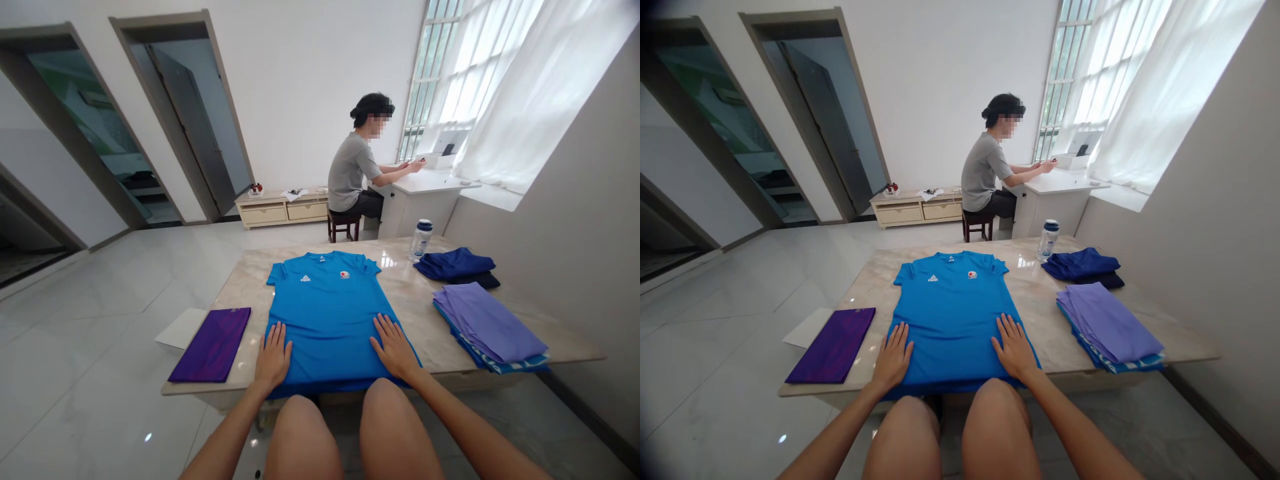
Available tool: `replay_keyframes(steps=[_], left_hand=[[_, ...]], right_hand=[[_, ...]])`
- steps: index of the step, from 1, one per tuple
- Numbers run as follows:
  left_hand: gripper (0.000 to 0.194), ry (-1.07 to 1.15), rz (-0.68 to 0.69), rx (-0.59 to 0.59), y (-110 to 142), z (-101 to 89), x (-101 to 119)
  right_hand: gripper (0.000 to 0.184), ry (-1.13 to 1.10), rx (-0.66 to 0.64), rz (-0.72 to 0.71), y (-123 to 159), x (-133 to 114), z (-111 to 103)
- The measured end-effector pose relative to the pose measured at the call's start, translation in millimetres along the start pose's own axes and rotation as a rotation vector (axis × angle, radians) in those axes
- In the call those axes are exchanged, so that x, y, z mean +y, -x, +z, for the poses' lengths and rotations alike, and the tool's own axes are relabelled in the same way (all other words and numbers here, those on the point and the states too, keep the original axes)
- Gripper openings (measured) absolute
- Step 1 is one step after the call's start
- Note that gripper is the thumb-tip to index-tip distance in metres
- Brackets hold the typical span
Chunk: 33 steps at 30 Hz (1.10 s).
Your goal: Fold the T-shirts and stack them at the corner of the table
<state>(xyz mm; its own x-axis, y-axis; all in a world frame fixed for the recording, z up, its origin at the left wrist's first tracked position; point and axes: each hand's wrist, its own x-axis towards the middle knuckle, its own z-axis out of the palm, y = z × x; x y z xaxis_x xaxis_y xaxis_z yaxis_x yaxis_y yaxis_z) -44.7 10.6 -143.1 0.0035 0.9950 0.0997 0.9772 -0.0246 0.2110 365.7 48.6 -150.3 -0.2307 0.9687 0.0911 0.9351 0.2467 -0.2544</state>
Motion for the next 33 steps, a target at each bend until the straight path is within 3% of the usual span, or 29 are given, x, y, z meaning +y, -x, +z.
replay_keyframes(steps=[6, 21, 25, 29, 33], left_hand=[[0.068, -0.008, -0.009, -0.003, -46.2, -0.6, -4.0], [0.065, 0.052, -0.019, 0.072, -210.3, 22.4, -12.5], [0.067, 0.004, -0.029, 0.024, -248.7, 23.8, -12.5], [0.068, -0.066, -0.048, -0.016, -268.6, 22.1, -10.9], [0.069, -0.111, -0.055, -0.039, -262.5, 18.9, -7.1]], right_hand=[[0.075, 0.039, 0.003, 0.027, -43.9, 10.9, -0.2], [0.075, 0.036, 0.012, 0.067, -220.1, 29.1, 12.9], [0.076, 0.055, 0.023, 0.077, -260.8, 36.3, 17.4], [0.076, 0.089, 0.017, 0.067, -279.4, 40.5, 19.0], [0.076, 0.123, -0.004, 0.066, -270.2, 41.8, 18.6]])
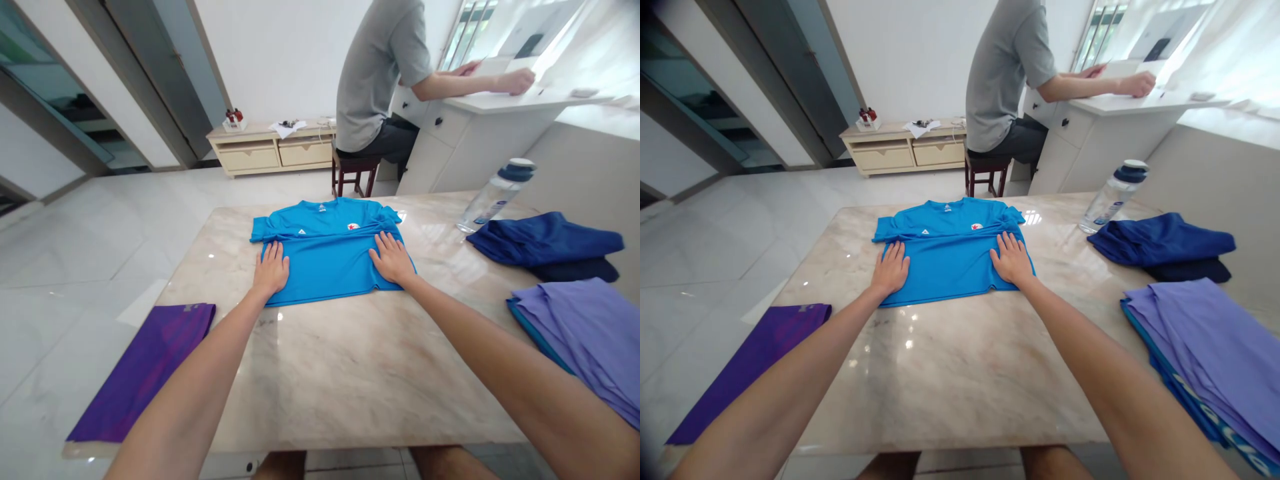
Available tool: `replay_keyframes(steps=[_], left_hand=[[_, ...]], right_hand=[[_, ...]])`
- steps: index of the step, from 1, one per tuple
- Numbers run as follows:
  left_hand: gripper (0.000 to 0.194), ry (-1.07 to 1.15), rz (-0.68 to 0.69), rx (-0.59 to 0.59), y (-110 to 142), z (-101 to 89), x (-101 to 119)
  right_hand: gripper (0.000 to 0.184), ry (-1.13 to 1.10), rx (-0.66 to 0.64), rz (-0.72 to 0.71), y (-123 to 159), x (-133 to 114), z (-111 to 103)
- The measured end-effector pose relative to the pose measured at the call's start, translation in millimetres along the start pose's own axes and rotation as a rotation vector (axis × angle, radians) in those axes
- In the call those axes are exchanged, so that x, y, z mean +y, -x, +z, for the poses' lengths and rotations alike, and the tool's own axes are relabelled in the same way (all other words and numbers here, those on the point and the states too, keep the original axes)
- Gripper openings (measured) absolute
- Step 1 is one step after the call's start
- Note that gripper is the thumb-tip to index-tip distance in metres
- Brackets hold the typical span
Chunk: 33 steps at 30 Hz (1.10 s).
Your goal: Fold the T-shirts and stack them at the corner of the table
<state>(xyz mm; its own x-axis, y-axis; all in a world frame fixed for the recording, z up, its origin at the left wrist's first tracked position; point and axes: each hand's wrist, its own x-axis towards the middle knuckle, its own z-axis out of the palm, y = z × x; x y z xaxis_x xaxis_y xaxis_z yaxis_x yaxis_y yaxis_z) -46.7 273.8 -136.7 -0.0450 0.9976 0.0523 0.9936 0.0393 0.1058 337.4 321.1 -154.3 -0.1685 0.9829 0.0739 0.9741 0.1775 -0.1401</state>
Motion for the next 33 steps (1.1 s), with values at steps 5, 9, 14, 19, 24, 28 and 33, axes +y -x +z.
replay_keyframes(steps=[5, 9, 14, 19, 24, 28, 33], left_hand=[[0.069, -0.037, -0.012, -0.006, 35.1, -2.7, 1.6], [0.069, -0.046, 0.028, 0.022, 77.7, -4.2, 1.2], [0.068, -0.076, 0.04, 0.032, 134.7, -5.9, 4.5], [0.068, -0.071, 0.044, 0.05, 181.7, 1.9, 5.3], [0.068, -0.043, 0.059, 0.101, 227.4, 12.5, 2.3], [0.071, -0.048, 0.064, 0.115, 264.0, 15.3, 0.2], [0.074, -0.089, 0.074, 0.133, 307.2, 13.8, -1.6]], right_hand=[[0.077, 0.013, -0.012, -0.02, 40.1, 10.2, -0.7], [0.077, 0.003, -0.001, -0.051, 84.0, 18.7, -2.1], [0.075, -0.008, 0.017, -0.063, 136.8, 18.8, -4.5], [0.073, -0.02, 0.03, -0.083, 181.1, 16.5, -4.7], [0.071, -0.021, 0.05, -0.1, 225.1, 16.1, -4.2], [0.072, -0.025, 0.031, -0.12, 256.5, 17.2, -5.2], [0.07, -0.04, 0.095, -0.197, 294.4, 22.7, -2.7]])
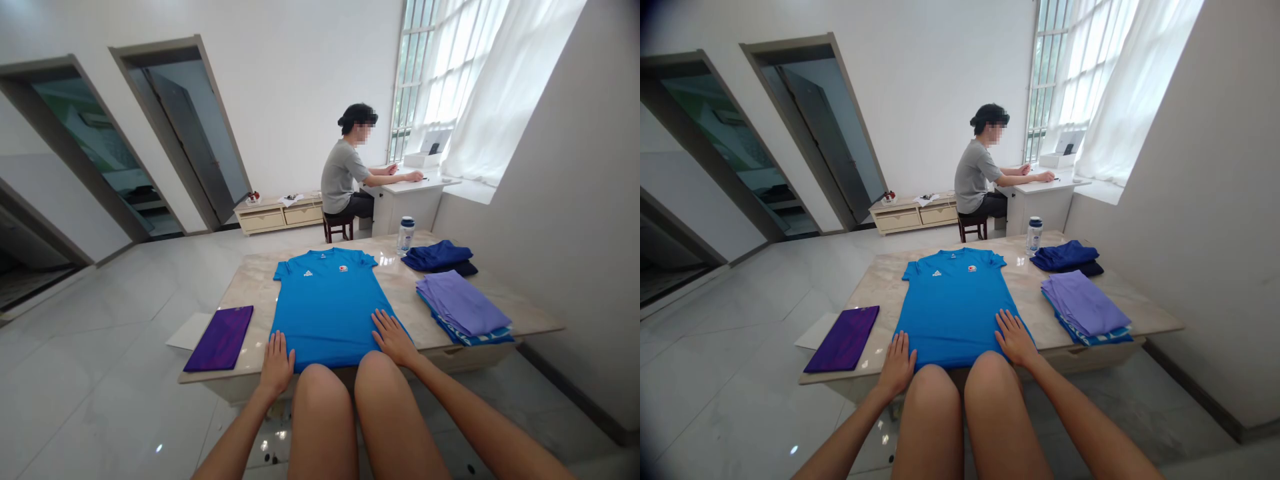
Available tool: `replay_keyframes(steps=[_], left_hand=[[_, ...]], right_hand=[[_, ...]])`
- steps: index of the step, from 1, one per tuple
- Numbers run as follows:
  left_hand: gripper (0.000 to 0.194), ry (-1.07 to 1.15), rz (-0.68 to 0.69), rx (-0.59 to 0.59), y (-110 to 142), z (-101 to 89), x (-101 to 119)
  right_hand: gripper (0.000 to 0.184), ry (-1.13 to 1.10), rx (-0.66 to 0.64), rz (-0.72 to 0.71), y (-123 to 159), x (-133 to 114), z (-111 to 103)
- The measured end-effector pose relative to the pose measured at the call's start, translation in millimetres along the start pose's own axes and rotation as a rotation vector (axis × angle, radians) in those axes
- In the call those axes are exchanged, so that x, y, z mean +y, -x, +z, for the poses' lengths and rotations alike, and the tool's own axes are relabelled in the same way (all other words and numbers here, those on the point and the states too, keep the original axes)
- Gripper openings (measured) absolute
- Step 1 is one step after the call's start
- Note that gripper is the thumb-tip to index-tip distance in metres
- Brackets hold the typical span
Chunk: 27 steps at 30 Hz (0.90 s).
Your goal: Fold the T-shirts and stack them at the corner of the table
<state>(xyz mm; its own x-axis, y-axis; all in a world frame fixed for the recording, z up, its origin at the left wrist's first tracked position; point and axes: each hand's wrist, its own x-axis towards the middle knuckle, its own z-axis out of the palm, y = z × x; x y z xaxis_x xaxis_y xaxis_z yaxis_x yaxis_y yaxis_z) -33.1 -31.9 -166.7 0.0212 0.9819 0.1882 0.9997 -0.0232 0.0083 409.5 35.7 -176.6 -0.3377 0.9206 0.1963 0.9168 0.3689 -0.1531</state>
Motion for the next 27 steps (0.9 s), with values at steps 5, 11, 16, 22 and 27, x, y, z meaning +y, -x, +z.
replay_keyframes(steps=[5, 11, 16, 22, 27], left_hand=[[0.075, -0.036, 0.07, -0.021, 34.5, -30.1, 4.4], [0.059, -0.053, 0.076, -0.36, 24.2, -116.4, 3.7], [0.044, 0.047, -0.003, -0.351, -26.5, -149.4, -6.6], [0.058, 0.169, 0.008, -0.255, -56.3, -91.9, 13.1], [0.063, 0.111, 0.012, -0.091, -56.2, -31.7, 21.9]], right_hand=[[0.064, 0.001, 0.08, -0.07, 44.3, -7.1, -14.7], [0.051, 0.053, -0.173, -0.017, 51.2, -18.1, -97.3], [0.045, 0.12, -0.265, 0.051, -0.4, -9.2, -144.9], [0.057, -0.01, -0.171, 0.116, -38.6, -22.1, -75.3], [0.069, 0.019, -0.067, 0.186, -47.4, -20.1, -14.5]])
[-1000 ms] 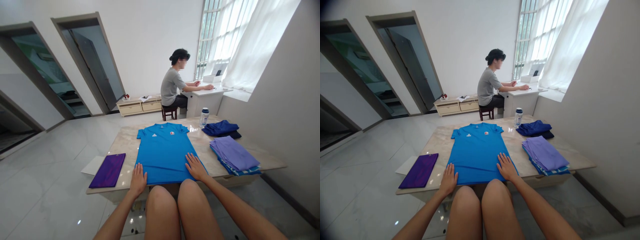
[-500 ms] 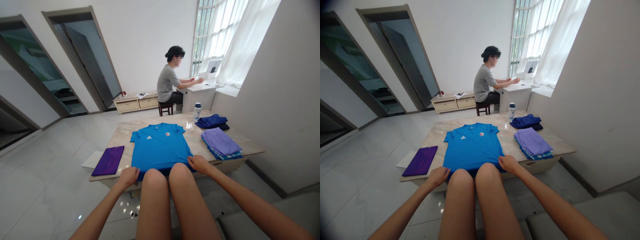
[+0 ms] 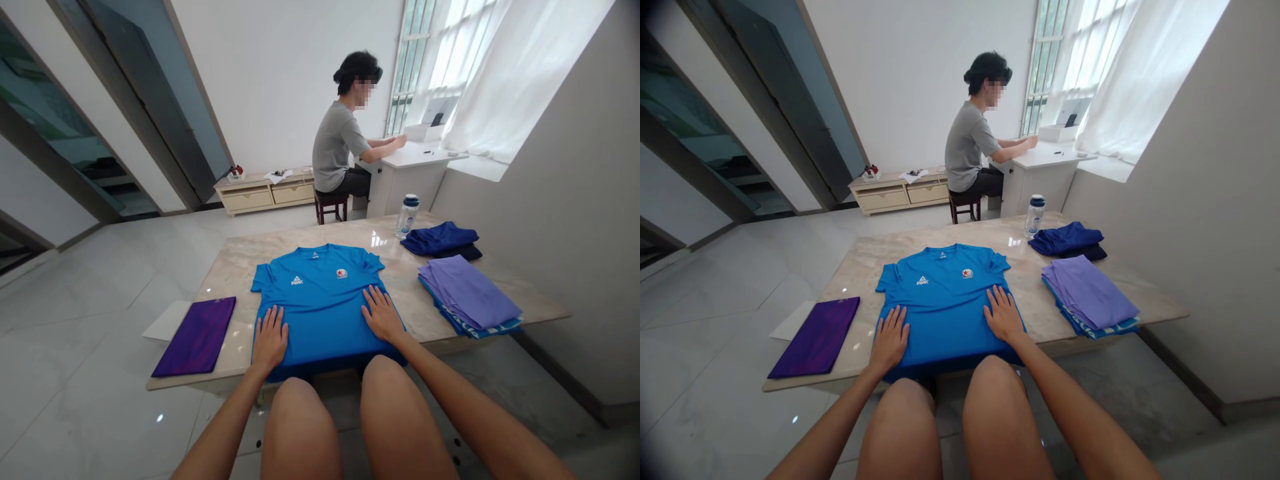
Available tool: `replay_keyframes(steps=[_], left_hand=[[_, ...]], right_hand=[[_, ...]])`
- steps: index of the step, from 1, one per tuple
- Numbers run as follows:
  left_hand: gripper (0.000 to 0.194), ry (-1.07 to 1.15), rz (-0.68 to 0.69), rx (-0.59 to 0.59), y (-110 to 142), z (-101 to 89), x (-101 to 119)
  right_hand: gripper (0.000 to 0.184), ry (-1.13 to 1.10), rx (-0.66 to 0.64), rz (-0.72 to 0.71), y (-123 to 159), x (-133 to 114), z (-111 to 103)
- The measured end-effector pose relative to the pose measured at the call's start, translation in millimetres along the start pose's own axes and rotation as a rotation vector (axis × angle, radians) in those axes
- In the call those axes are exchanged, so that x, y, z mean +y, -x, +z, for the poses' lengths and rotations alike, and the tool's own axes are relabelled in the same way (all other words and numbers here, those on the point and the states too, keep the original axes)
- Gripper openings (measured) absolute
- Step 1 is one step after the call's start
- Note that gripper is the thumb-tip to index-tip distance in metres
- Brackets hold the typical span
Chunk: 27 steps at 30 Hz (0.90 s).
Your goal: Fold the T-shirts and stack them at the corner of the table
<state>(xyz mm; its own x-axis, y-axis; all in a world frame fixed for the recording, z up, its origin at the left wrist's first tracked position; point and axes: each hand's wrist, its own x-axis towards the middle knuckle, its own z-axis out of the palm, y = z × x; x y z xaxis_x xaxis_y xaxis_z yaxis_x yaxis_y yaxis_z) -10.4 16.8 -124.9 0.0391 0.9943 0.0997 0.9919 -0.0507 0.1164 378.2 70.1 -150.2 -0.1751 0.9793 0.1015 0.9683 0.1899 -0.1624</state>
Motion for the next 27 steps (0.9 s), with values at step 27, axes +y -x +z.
replay_keyframes(steps=[27], left_hand=[[0.066, -0.042, 0.059, 0.105, 32.5, 23.3, -8.2]], right_hand=[[0.069, -0.014, 0.019, -0.085, 31.8, 9.6, -4.5]])
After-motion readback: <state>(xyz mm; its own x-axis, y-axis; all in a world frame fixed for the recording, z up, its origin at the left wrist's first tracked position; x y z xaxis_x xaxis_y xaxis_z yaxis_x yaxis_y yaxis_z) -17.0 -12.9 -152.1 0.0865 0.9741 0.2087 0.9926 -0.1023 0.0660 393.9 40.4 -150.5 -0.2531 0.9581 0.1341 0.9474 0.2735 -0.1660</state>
